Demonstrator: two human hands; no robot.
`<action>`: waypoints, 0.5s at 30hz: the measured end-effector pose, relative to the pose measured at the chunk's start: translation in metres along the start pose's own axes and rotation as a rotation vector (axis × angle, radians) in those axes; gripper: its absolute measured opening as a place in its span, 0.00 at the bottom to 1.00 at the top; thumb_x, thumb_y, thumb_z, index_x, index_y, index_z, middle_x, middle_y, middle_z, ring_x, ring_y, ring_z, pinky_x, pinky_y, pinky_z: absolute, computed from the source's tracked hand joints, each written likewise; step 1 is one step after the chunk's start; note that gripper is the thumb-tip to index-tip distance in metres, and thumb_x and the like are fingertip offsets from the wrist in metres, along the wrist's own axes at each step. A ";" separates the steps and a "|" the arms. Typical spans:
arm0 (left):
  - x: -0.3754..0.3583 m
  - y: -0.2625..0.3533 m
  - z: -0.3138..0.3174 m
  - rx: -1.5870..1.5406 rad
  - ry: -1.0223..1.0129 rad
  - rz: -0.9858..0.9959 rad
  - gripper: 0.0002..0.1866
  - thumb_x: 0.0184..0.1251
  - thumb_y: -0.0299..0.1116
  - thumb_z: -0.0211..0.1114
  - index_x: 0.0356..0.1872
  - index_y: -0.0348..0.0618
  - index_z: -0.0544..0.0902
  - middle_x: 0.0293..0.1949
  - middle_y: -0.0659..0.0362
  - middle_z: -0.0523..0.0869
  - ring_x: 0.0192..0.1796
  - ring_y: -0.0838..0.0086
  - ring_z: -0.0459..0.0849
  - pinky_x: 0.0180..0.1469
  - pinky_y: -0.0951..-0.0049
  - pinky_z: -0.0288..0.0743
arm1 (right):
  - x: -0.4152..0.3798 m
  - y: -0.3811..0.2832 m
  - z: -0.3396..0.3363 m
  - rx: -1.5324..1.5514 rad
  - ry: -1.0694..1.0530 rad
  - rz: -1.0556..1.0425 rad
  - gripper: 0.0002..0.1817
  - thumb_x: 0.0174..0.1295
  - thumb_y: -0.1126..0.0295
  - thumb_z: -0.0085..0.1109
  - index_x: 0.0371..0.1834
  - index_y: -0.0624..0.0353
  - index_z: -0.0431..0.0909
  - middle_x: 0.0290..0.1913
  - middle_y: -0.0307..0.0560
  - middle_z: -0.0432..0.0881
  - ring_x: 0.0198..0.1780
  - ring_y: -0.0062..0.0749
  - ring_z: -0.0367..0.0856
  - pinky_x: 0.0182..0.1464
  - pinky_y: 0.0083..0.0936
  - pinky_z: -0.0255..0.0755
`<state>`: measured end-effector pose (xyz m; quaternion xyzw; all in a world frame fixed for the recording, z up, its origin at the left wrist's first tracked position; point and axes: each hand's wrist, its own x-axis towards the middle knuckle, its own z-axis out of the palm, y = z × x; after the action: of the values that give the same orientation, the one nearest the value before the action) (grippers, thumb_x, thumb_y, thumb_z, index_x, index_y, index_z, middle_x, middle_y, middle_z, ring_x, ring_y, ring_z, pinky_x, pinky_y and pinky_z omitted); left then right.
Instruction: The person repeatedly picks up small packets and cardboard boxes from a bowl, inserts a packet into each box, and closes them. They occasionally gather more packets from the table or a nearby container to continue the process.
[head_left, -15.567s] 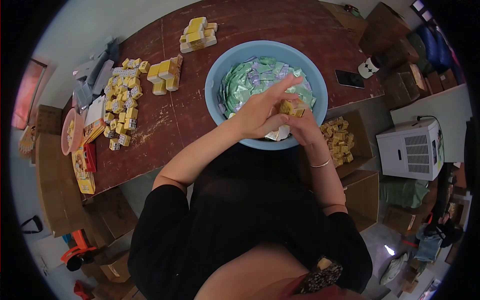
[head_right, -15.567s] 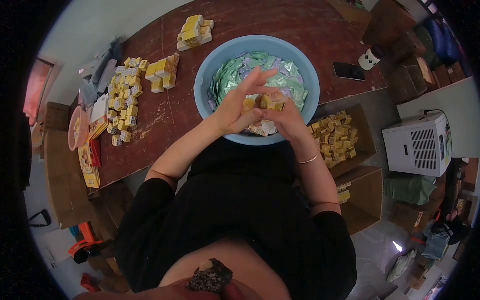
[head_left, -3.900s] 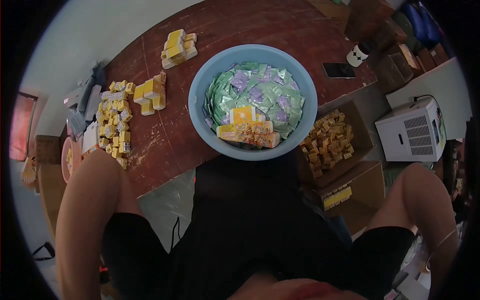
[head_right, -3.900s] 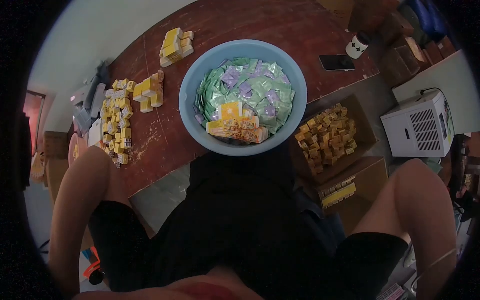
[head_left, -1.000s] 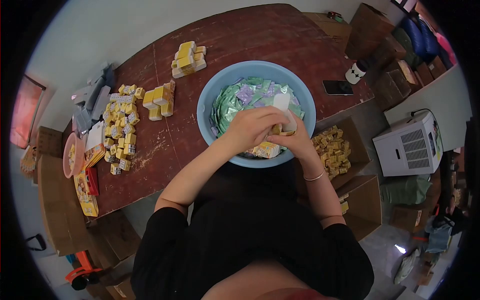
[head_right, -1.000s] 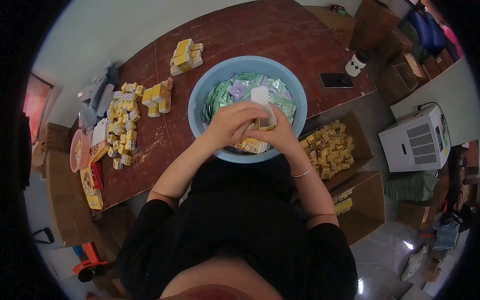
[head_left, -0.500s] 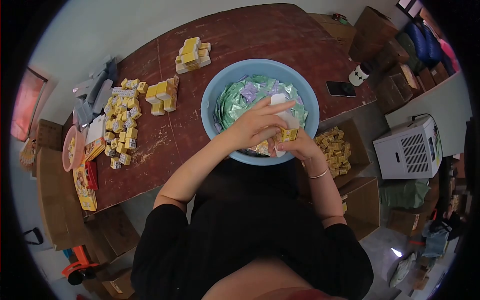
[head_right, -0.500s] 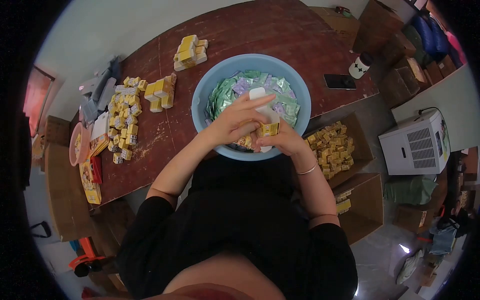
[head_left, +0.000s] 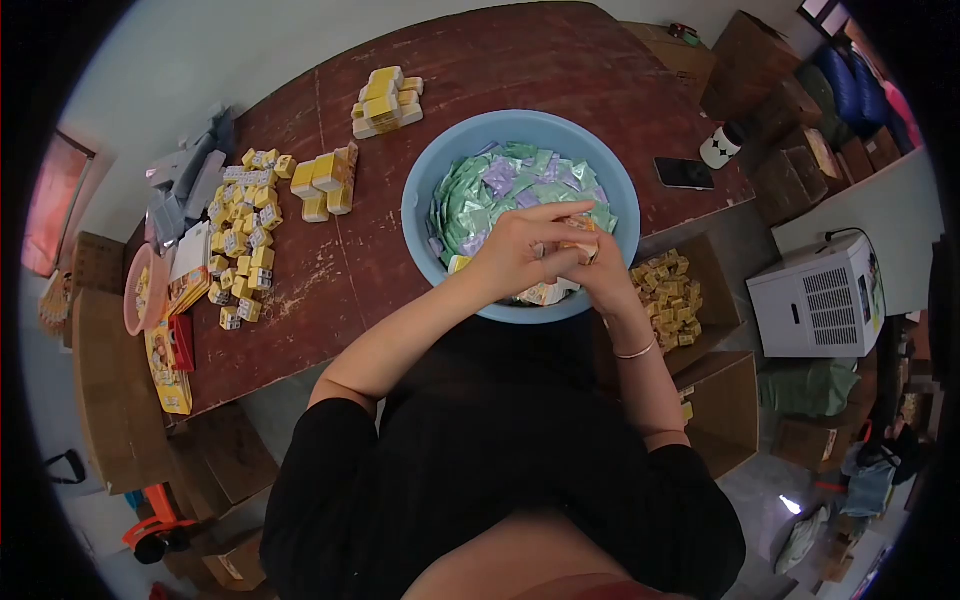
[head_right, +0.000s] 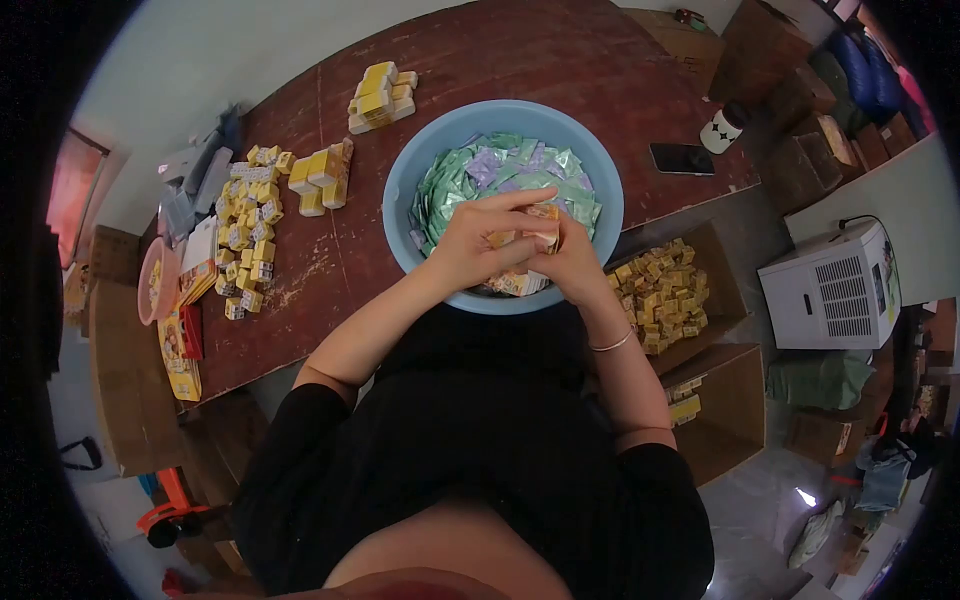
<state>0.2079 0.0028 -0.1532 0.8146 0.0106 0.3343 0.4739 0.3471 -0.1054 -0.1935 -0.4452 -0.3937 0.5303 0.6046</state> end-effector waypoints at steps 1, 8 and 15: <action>0.000 0.001 0.000 -0.030 -0.009 -0.108 0.11 0.59 0.26 0.66 0.42 0.40 0.88 0.53 0.50 0.85 0.47 0.66 0.88 0.48 0.71 0.81 | 0.000 -0.001 0.002 -0.055 0.045 -0.039 0.22 0.51 0.79 0.66 0.51 0.64 0.74 0.40 0.43 0.80 0.40 0.26 0.82 0.42 0.23 0.78; 0.002 -0.004 0.006 -0.165 0.104 -0.187 0.09 0.58 0.26 0.68 0.40 0.40 0.89 0.46 0.50 0.88 0.46 0.69 0.88 0.48 0.73 0.82 | 0.001 0.000 0.008 -0.213 0.158 -0.110 0.22 0.52 0.79 0.65 0.52 0.65 0.73 0.40 0.44 0.80 0.36 0.25 0.82 0.38 0.21 0.78; -0.003 -0.016 0.010 -0.101 0.115 -0.116 0.10 0.59 0.25 0.68 0.41 0.40 0.88 0.47 0.51 0.88 0.55 0.62 0.85 0.57 0.66 0.77 | 0.000 0.000 0.008 -0.185 0.179 -0.034 0.22 0.50 0.77 0.68 0.50 0.64 0.74 0.40 0.41 0.81 0.40 0.21 0.80 0.39 0.20 0.76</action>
<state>0.2151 0.0029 -0.1703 0.7671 0.0680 0.3526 0.5316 0.3399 -0.1041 -0.1916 -0.5379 -0.3928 0.4397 0.6025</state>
